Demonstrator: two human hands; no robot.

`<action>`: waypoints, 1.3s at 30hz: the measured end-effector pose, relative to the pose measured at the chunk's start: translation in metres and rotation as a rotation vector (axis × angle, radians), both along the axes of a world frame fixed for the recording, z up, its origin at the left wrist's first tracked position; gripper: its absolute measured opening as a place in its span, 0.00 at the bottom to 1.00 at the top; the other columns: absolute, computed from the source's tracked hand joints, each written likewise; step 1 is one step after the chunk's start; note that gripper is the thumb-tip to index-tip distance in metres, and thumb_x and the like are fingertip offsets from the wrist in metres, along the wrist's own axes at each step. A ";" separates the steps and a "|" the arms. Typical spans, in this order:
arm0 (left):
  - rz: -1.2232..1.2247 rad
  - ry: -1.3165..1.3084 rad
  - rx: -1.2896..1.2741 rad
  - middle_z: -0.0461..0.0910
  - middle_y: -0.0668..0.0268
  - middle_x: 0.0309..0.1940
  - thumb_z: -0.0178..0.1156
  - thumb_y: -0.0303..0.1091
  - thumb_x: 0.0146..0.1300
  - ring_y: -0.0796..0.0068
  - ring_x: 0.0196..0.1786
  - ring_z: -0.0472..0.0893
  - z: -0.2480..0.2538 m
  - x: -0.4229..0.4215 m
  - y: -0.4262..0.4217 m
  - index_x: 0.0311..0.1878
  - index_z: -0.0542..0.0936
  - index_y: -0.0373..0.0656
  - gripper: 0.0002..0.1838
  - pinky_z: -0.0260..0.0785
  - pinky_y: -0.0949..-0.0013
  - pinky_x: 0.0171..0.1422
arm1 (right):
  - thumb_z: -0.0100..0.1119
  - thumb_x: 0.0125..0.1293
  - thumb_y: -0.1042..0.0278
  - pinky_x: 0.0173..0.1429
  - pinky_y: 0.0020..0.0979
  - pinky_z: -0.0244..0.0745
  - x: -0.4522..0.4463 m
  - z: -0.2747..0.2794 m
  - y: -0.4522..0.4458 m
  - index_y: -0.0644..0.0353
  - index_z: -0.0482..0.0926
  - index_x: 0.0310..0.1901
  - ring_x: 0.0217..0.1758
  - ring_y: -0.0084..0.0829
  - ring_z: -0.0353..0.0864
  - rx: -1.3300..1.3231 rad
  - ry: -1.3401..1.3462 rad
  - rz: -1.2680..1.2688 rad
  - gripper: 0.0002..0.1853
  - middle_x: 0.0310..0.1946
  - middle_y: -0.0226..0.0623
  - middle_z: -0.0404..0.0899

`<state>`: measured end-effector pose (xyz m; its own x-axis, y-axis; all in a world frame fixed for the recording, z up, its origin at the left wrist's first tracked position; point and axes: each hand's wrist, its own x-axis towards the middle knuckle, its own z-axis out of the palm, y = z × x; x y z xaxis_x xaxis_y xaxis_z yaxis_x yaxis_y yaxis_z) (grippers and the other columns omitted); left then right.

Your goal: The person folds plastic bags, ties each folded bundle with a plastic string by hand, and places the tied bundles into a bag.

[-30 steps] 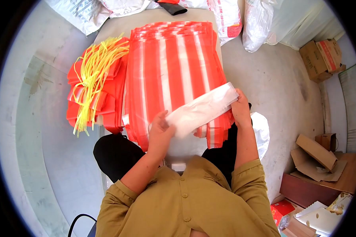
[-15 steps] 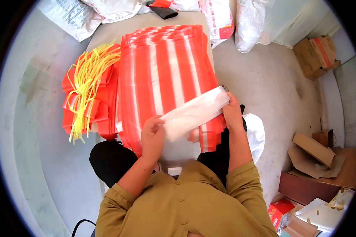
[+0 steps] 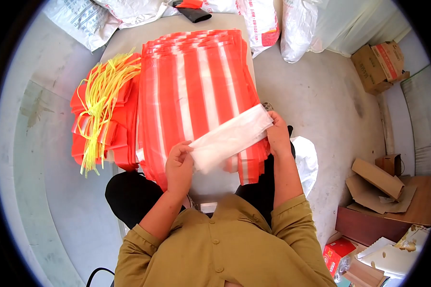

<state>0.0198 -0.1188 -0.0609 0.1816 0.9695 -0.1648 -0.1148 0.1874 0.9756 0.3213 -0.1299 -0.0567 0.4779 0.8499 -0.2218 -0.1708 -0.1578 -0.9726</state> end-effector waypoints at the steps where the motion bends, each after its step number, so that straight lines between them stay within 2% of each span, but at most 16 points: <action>1: -0.002 -0.002 -0.004 0.75 0.63 0.64 0.55 0.19 0.74 0.75 0.57 0.79 -0.001 0.000 0.000 0.49 0.78 0.39 0.06 0.74 0.72 0.61 | 0.60 0.71 0.75 0.49 0.24 0.74 -0.001 0.002 0.000 0.61 0.81 0.47 0.42 0.20 0.79 0.002 -0.001 -0.013 0.06 0.40 0.28 0.84; 3: 0.006 -0.025 -0.017 0.75 0.63 0.64 0.55 0.19 0.75 0.74 0.57 0.79 -0.003 -0.001 0.001 0.49 0.78 0.39 0.06 0.75 0.72 0.61 | 0.60 0.70 0.76 0.47 0.25 0.74 -0.003 0.005 0.001 0.63 0.81 0.47 0.41 0.22 0.79 0.005 -0.001 -0.037 0.06 0.39 0.30 0.83; 6: 0.014 -0.029 -0.034 0.76 0.63 0.63 0.55 0.19 0.75 0.73 0.57 0.80 -0.002 -0.001 0.001 0.49 0.78 0.39 0.06 0.77 0.70 0.60 | 0.60 0.73 0.71 0.48 0.22 0.74 -0.001 0.004 0.000 0.59 0.81 0.45 0.41 0.18 0.78 0.004 -0.004 -0.017 0.04 0.39 0.25 0.83; 10: 0.007 -0.019 -0.030 0.76 0.63 0.63 0.54 0.19 0.76 0.73 0.56 0.81 -0.003 -0.002 0.001 0.49 0.79 0.39 0.06 0.77 0.70 0.60 | 0.60 0.73 0.71 0.48 0.22 0.75 0.000 0.001 0.000 0.59 0.81 0.45 0.41 0.18 0.79 0.006 -0.002 -0.022 0.04 0.39 0.25 0.83; 13: 0.006 -0.032 -0.018 0.76 0.63 0.63 0.54 0.19 0.74 0.77 0.51 0.81 -0.005 -0.001 0.000 0.52 0.78 0.37 0.08 0.75 0.74 0.54 | 0.60 0.74 0.71 0.48 0.22 0.75 0.000 0.001 0.001 0.58 0.81 0.46 0.41 0.18 0.79 0.014 0.007 -0.025 0.04 0.39 0.25 0.83; 16: -0.011 -0.022 -0.059 0.77 0.63 0.61 0.54 0.21 0.74 0.77 0.52 0.81 -0.002 -0.004 -0.001 0.53 0.79 0.37 0.08 0.76 0.72 0.56 | 0.59 0.75 0.70 0.49 0.22 0.75 -0.001 0.002 0.000 0.58 0.81 0.46 0.42 0.18 0.79 0.011 0.009 -0.034 0.04 0.40 0.25 0.83; 19: 0.004 -0.187 -0.167 0.79 0.63 0.60 0.55 0.22 0.74 0.77 0.53 0.81 0.000 -0.006 -0.002 0.54 0.79 0.37 0.09 0.76 0.71 0.56 | 0.57 0.77 0.66 0.50 0.23 0.74 0.001 0.001 0.000 0.60 0.81 0.47 0.43 0.19 0.79 -0.002 0.043 -0.044 0.07 0.40 0.26 0.83; 22: 0.007 -0.185 -0.178 0.80 0.65 0.52 0.58 0.26 0.74 0.76 0.52 0.81 0.005 -0.003 -0.003 0.54 0.79 0.38 0.09 0.75 0.71 0.60 | 0.55 0.80 0.62 0.51 0.24 0.74 0.006 -0.006 0.002 0.62 0.80 0.51 0.44 0.22 0.79 0.025 0.135 -0.082 0.12 0.42 0.29 0.82; 24: -0.027 -0.052 -0.161 0.80 0.64 0.53 0.59 0.25 0.73 0.77 0.52 0.81 0.007 -0.003 -0.002 0.57 0.77 0.37 0.12 0.76 0.71 0.55 | 0.54 0.81 0.57 0.53 0.24 0.74 0.007 -0.004 0.002 0.63 0.80 0.53 0.45 0.24 0.79 0.061 0.118 -0.104 0.16 0.44 0.31 0.82; 27: -0.051 0.031 -0.076 0.80 0.65 0.51 0.61 0.25 0.71 0.77 0.51 0.81 0.009 0.000 -0.001 0.61 0.74 0.37 0.17 0.76 0.72 0.51 | 0.58 0.78 0.62 0.57 0.26 0.75 0.003 0.007 -0.001 0.65 0.79 0.59 0.50 0.26 0.81 0.081 0.160 -0.078 0.16 0.50 0.34 0.83; 30: -0.007 0.040 0.015 0.81 0.66 0.47 0.61 0.24 0.71 0.78 0.49 0.81 0.007 0.006 -0.003 0.65 0.73 0.37 0.20 0.75 0.73 0.49 | 0.61 0.75 0.70 0.63 0.28 0.75 -0.001 0.021 -0.004 0.66 0.76 0.65 0.56 0.26 0.81 0.015 -0.038 0.077 0.20 0.57 0.37 0.82; 31: 0.017 0.039 0.041 0.81 0.66 0.46 0.61 0.24 0.71 0.78 0.48 0.81 0.007 0.007 -0.003 0.66 0.72 0.37 0.21 0.75 0.74 0.48 | 0.62 0.73 0.72 0.64 0.28 0.75 -0.002 0.025 -0.005 0.67 0.76 0.65 0.57 0.26 0.81 0.028 -0.029 0.065 0.21 0.57 0.37 0.82; 33: 0.005 -0.009 -0.049 0.81 0.66 0.47 0.61 0.25 0.72 0.78 0.48 0.81 0.011 0.003 -0.006 0.67 0.72 0.36 0.22 0.75 0.74 0.48 | 0.64 0.71 0.76 0.65 0.28 0.75 -0.006 0.033 -0.009 0.68 0.74 0.66 0.58 0.27 0.81 0.056 -0.014 0.045 0.23 0.58 0.38 0.82; 37: -0.052 -0.121 -0.281 0.83 0.64 0.47 0.62 0.30 0.73 0.78 0.50 0.81 0.031 -0.002 -0.010 0.64 0.74 0.36 0.20 0.74 0.73 0.50 | 0.64 0.71 0.77 0.64 0.28 0.76 -0.014 0.051 -0.012 0.68 0.74 0.66 0.58 0.27 0.81 0.100 -0.043 0.046 0.23 0.56 0.38 0.83; 39: -0.171 -0.027 -0.292 0.85 0.64 0.47 0.64 0.33 0.73 0.78 0.49 0.82 0.024 -0.008 -0.009 0.61 0.77 0.36 0.18 0.74 0.71 0.52 | 0.64 0.70 0.77 0.63 0.28 0.76 -0.020 0.064 -0.013 0.67 0.74 0.66 0.57 0.27 0.82 0.126 -0.039 0.066 0.23 0.55 0.38 0.83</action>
